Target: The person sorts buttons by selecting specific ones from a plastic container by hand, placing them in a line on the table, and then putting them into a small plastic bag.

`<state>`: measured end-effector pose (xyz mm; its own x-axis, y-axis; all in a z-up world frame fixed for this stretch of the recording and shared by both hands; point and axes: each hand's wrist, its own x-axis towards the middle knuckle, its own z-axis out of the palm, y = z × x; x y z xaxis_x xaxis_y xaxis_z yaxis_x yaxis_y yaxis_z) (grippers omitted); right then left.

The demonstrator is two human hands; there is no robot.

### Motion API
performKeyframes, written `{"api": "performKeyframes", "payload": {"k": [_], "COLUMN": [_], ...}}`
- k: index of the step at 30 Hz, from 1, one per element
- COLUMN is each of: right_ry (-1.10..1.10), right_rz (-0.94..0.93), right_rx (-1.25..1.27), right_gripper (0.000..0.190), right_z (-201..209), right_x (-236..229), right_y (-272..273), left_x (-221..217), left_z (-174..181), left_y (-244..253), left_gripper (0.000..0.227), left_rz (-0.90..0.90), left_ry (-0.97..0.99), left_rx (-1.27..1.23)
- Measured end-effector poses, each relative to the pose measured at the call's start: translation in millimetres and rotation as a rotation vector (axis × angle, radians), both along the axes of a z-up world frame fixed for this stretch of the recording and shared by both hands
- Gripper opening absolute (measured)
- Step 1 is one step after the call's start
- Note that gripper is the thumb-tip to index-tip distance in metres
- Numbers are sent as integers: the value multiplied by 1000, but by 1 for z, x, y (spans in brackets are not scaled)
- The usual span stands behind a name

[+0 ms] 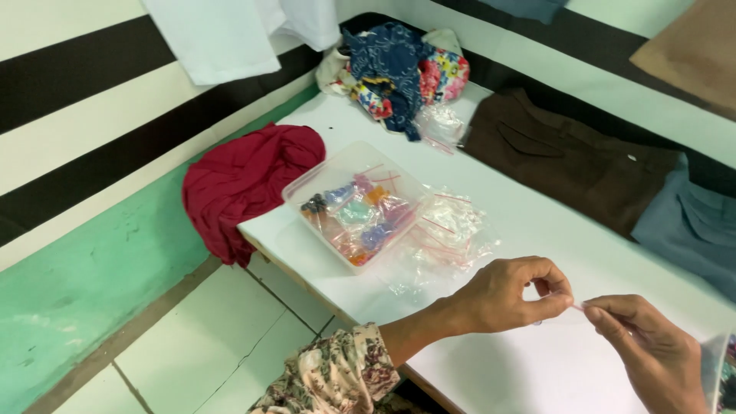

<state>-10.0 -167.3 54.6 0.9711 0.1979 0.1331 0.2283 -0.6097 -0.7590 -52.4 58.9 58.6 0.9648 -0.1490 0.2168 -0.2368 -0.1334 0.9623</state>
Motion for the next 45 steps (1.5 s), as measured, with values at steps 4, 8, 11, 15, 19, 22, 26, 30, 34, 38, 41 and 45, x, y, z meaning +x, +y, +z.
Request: {"api": "performKeyframes", "payload": {"k": [4, 8, 11, 15, 19, 22, 26, 30, 34, 38, 41, 45], "right_ry": [75, -49, -308, -640, -419, -349, -348, -289, -289, -216, -54, 167], "right_rz": [125, 408, 631, 779, 842, 980, 1017, 1037, 977, 761, 609, 439], "right_rx": [-76, -52, -2, 179, -156, -471, -758, -818, -715, -626, -574, -507], "right_gripper": [10, 13, 12, 13, 15, 14, 39, 59, 57, 38, 41, 47], "right_z": [40, 59, 69, 39, 25, 7, 0, 18, 40, 80, 101, 97], "right_x": [4, 19, 34, 57, 41, 40, 41, 34, 36, 29, 19, 8], "right_y": [72, 154, 213, 282, 300, 301, 303, 298, 268, 211, 152, 52], "left_x": [-23, -32, -40, -27, -48, -48, -41, -29, -30, -20, 3, 37], "left_z": [10, 24, 46, 4, -29, -56, -50, -50, -3, 51, 52, 32], "left_y": [61, 131, 178, 238, 247, 247, 242, 243, 231, 185, 133, 37], "left_gripper": [13, 11, 11, 11, 10, 12, 32, 47, 47, 50, 47, 37], "left_rz": [98, 259, 425, 687, 640, 488, 369, 290, 206, 121, -42, -245], "left_ry": [-85, -174, -210, -439, -332, -64, 126, 274, 310, 241, 141, -58], "left_rx": [5, 82, 170, 429, 624, 776, 935, 1007, 994, 998, 1026, 1078]}}
